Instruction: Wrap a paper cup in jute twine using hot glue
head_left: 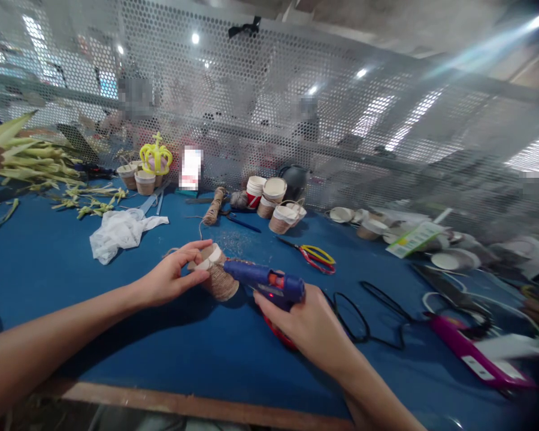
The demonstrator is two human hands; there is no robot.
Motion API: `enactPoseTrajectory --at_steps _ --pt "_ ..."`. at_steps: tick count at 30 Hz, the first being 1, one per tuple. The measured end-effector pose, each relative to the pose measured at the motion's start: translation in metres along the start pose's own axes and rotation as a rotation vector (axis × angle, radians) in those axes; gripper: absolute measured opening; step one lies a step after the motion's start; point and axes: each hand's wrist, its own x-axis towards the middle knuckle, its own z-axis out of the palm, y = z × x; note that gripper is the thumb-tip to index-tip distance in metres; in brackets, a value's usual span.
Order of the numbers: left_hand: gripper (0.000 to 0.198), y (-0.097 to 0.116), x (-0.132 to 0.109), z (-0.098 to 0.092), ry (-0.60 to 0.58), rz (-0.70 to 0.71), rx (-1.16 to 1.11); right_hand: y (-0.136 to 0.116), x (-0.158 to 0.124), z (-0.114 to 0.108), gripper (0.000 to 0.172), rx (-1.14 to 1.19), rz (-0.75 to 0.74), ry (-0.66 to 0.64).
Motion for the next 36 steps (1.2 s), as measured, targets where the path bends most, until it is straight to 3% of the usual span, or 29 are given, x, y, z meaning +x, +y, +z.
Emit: enactPoseTrajectory --at_steps 9,14,18,24,36 --pt "0.017 -0.0025 -0.0002 -0.0015 -0.026 0.004 -0.044 -0.0006 -0.0014 -0.0002 0.025 0.006 0.04 -0.001" --pt "0.013 -0.0011 0.0001 -0.0018 -0.04 0.004 -0.046 -0.0025 -0.0017 -0.001 0.02 0.042 -0.009 0.017" --pt "0.015 -0.001 0.0 -0.0019 -0.035 0.006 -0.051 -0.0033 -0.0024 -0.0011 0.027 0.003 0.009 0.015" --pt "0.012 0.0006 0.0002 -0.0039 -0.053 0.012 -0.055 -0.0032 0.0016 -0.0033 0.021 0.076 -0.003 0.02" --pt "0.011 -0.0013 0.0008 -0.0058 -0.072 0.042 -0.05 0.0 0.0041 -0.0045 0.023 0.14 0.111 -0.013"
